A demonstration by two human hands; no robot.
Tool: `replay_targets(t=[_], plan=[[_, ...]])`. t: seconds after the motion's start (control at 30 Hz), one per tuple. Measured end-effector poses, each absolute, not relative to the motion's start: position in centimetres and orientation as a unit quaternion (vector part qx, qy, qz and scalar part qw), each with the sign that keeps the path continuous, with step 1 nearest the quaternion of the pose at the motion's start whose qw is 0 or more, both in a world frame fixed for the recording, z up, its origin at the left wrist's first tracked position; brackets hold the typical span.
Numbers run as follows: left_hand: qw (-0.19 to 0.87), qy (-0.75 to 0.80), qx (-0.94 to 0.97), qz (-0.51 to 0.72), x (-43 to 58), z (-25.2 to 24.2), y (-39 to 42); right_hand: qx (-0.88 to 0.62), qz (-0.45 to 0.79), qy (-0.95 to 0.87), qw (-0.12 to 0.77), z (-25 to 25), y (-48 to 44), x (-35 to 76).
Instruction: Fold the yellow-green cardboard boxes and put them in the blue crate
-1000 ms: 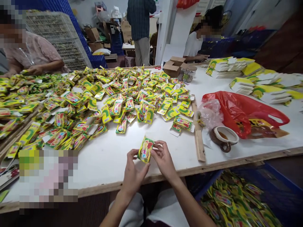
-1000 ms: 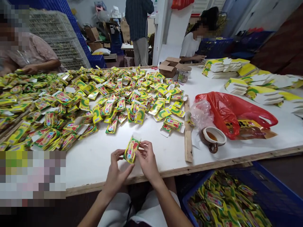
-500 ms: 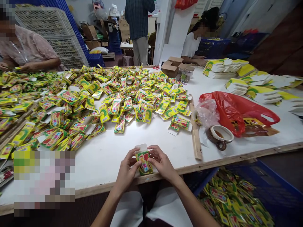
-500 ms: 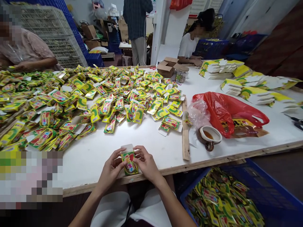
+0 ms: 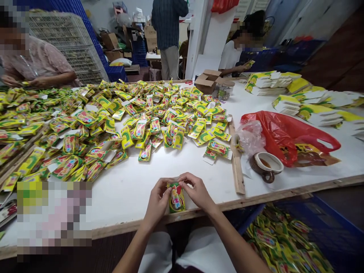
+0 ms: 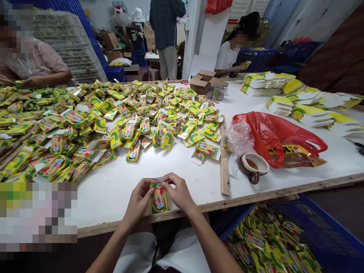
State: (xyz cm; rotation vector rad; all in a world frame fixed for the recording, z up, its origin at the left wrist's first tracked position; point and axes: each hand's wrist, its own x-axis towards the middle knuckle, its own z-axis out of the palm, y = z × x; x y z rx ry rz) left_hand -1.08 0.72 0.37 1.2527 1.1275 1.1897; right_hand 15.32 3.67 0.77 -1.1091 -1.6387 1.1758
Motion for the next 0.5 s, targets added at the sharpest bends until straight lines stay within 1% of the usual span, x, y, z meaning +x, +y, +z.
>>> replay_targets(t=[0.1,0.27,0.5], plan=[[0.514,0.471,0.505,0.509,-0.9,0.5,0.5,-0.429,0.461,-0.637,0.445,0.6,3.3,14.8],[0.479,0.51,0.519,0.492,-0.8,0.9,0.1,-0.427,0.435,-0.656,0.445,1.1,2.6,14.5],[0.489,0.54,0.463,0.505,-0.4,1.2,1.0,-0.498,0.427,-0.626,0.422,2.2,3.4,13.8]])
